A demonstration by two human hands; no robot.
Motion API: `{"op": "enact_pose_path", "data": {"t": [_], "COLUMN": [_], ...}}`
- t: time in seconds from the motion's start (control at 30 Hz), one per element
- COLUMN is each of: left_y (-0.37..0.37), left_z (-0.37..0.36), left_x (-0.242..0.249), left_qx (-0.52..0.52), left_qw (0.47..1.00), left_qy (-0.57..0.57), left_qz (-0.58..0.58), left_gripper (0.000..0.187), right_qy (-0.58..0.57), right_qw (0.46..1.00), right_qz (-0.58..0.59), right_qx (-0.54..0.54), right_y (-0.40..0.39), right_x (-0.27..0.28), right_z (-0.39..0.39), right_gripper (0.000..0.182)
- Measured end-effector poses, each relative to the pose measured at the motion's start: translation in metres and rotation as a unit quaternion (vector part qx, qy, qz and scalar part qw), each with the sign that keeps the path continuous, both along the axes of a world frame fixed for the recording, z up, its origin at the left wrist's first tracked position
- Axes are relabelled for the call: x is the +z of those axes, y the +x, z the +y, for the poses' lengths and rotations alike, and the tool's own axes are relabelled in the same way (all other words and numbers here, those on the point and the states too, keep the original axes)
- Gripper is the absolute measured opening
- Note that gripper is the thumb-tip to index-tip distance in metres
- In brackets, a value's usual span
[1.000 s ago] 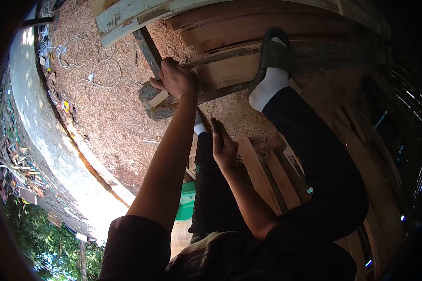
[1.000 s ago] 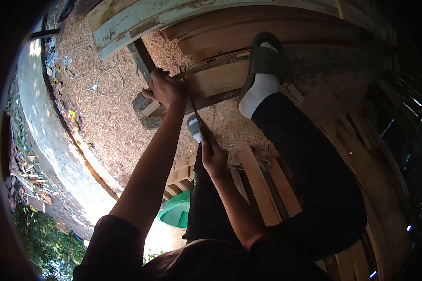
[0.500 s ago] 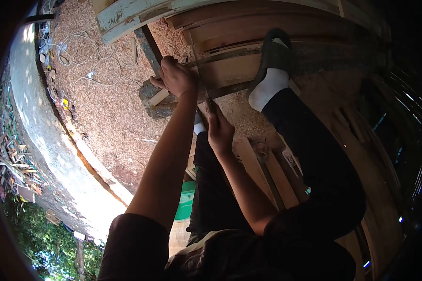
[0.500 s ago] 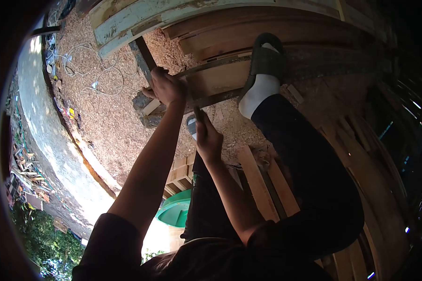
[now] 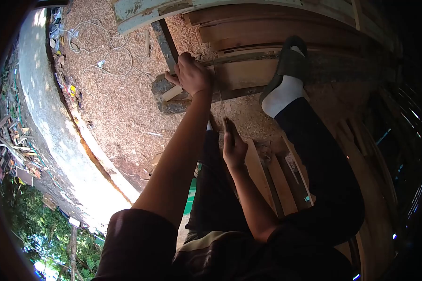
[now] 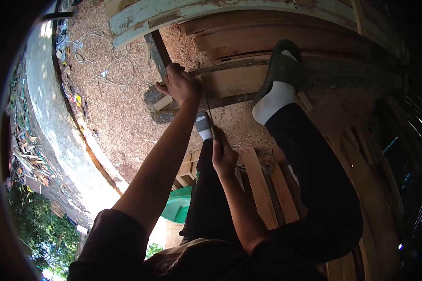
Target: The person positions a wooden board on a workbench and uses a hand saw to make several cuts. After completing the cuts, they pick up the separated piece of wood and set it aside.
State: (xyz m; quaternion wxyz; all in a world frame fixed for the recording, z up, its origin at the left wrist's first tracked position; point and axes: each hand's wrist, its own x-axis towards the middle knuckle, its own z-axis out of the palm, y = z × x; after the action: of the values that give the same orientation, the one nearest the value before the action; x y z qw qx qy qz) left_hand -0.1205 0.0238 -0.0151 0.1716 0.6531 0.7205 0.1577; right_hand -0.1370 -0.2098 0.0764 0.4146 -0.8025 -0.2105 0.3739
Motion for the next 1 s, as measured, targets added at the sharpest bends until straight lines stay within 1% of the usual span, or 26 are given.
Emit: {"op": "enact_pose_path", "data": {"t": [0.03, 0.07, 0.1, 0.17, 0.2, 0.23, 0.3, 0.33, 0.37, 0.4, 0.43, 0.47, 0.5, 0.53, 0.57, 0.6, 0.67, 0.7, 0.73, 0.77, 0.8, 0.83, 0.87, 0.9, 0.97, 1.0], "left_y": [0.002, 0.001, 0.0, 0.001, -0.001, -0.001, 0.002, 0.001, 0.002, 0.0, -0.001, -0.002, 0.0, -0.002, -0.003, -0.001, -0.001, 0.001, 0.001, 0.001, 0.0, 0.001, 0.0, 0.001, 0.001, 0.002], "left_z": [0.004, 0.001, 0.002, 0.005, 0.001, -0.003, 0.002, 0.002, 0.003, 0.002, -0.002, -0.004, 0.0, -0.003, -0.004, 0.0, 0.002, 0.002, 0.003, 0.004, 0.002, 0.003, 0.003, 0.002, 0.005, 0.004], "left_x": [-0.001, 0.0, 0.001, 0.0, 0.0, 0.002, 0.004, 0.004, 0.003, 0.003, 0.002, 0.002, -0.001, -0.001, -0.001, 0.0, 0.002, 0.003, 0.004, 0.004, 0.004, 0.004, 0.003, 0.002, 0.002, 0.002], "left_qx": [0.004, 0.007, 0.009, 0.013, 0.008, 0.009, 0.012, 0.01, 0.003, -0.002, 0.001, 0.0, 0.0, -0.002, -0.005, -0.006, -0.002, 0.003, 0.004, 0.009, 0.011, 0.01, 0.005, 0.003, 0.01, 0.014], "left_qw": [1.0, 1.0, 1.0, 1.0, 1.0, 1.0, 1.0, 1.0, 1.0, 1.0, 1.0, 1.0, 1.0, 1.0, 1.0, 1.0, 1.0, 1.0, 1.0, 1.0, 0.999, 0.999, 1.0, 1.0, 1.0, 1.0], "left_qy": [0.003, 0.002, 0.004, 0.002, -0.008, -0.01, -0.004, -0.007, -0.006, -0.005, -0.008, 0.001, 0.014, 0.01, 0.005, 0.003, 0.001, -0.001, -0.005, -0.008, -0.011, -0.01, 0.003, 0.014, 0.009, 0.001], "left_qz": [-0.002, -0.009, -0.016, -0.016, -0.014, -0.013, -0.016, -0.015, -0.016, -0.015, -0.012, -0.018, -0.028, -0.027, -0.021, -0.016, -0.015, -0.015, -0.016, -0.024, -0.033, -0.035, -0.025, -0.015, -0.017, -0.019], "left_gripper": [0.009, 0.009, 0.009, 0.008, 0.008, 0.008, 0.009, 0.009, 0.009, 0.009, 0.009, 0.009, 0.01, 0.01, 0.01, 0.011, 0.011, 0.011, 0.011, 0.011, 0.011, 0.011, 0.011, 0.011, 0.011, 0.011], "right_qy": [-0.025, -0.228, -0.228, -0.109, 0.024, 0.022, -0.002, 0.023, 0.021, -0.105, -0.229, -0.157, -0.154, -0.056, 0.045, 0.047, -0.019, -0.02, -0.125, -0.229, -0.232, -0.118, -0.003, -0.003, 0.009, 0.009], "right_qw": [1.0, 0.966, 0.966, 0.993, 0.992, 0.992, 1.0, 0.996, 0.996, 0.993, 0.969, 0.986, 0.986, 0.996, 0.988, 0.988, 0.999, 0.999, 0.991, 0.968, 0.968, 0.992, 0.997, 0.997, 0.999, 0.999], "right_qz": [-0.005, 0.122, 0.121, 0.044, -0.121, -0.12, -0.015, -0.079, -0.079, -0.006, 0.067, 0.036, 0.035, -0.055, -0.146, -0.148, -0.025, -0.028, 0.03, 0.09, 0.09, 0.01, -0.071, -0.073, -0.03, -0.026], "right_qx": [0.0, 0.027, 0.029, -0.004, 0.02, 0.021, 0.006, 0.027, 0.029, 0.05, 0.067, 0.05, 0.052, 0.038, 0.026, 0.028, 0.002, 0.002, 0.022, 0.041, 0.04, 0.038, 0.033, 0.031, 0.028, 0.024], "right_y": [0.018, 0.046, 0.042, 0.027, 0.002, -0.005, -0.003, 0.0, 0.016, 0.037, 0.045, 0.041, 0.03, 0.008, -0.002, 0.001, 0.005, 0.018, 0.038, 0.047, 0.039, 0.028, 0.015, 0.006, -0.004, 0.002], "right_x": [0.006, 0.042, 0.039, 0.013, -0.015, -0.005, 0.005, -0.006, -0.004, 0.012, 0.023, 0.016, 0.004, -0.003, -0.004, 0.002, 0.014, 0.023, 0.032, 0.037, 0.029, 0.009, -0.005, -0.007, -0.004, 0.005], "right_z": [0.042, 0.105, 0.099, 0.066, 0.014, -0.009, -0.029, -0.013, 0.028, 0.083, 0.109, 0.1, 0.071, 0.017, -0.011, -0.008, -0.01, 0.024, 0.081, 0.108, 0.089, 0.06, 0.032, 0.003, -0.042, -0.02], "right_gripper": [0.04, 0.041, 0.041, 0.042, 0.043, 0.043, 0.043, 0.043, 0.043, 0.043, 0.043, 0.04, 0.04, 0.04, 0.039, 0.039, 0.04, 0.04, 0.041, 0.043, 0.043, 0.042, 0.042, 0.042, 0.042, 0.043]}}
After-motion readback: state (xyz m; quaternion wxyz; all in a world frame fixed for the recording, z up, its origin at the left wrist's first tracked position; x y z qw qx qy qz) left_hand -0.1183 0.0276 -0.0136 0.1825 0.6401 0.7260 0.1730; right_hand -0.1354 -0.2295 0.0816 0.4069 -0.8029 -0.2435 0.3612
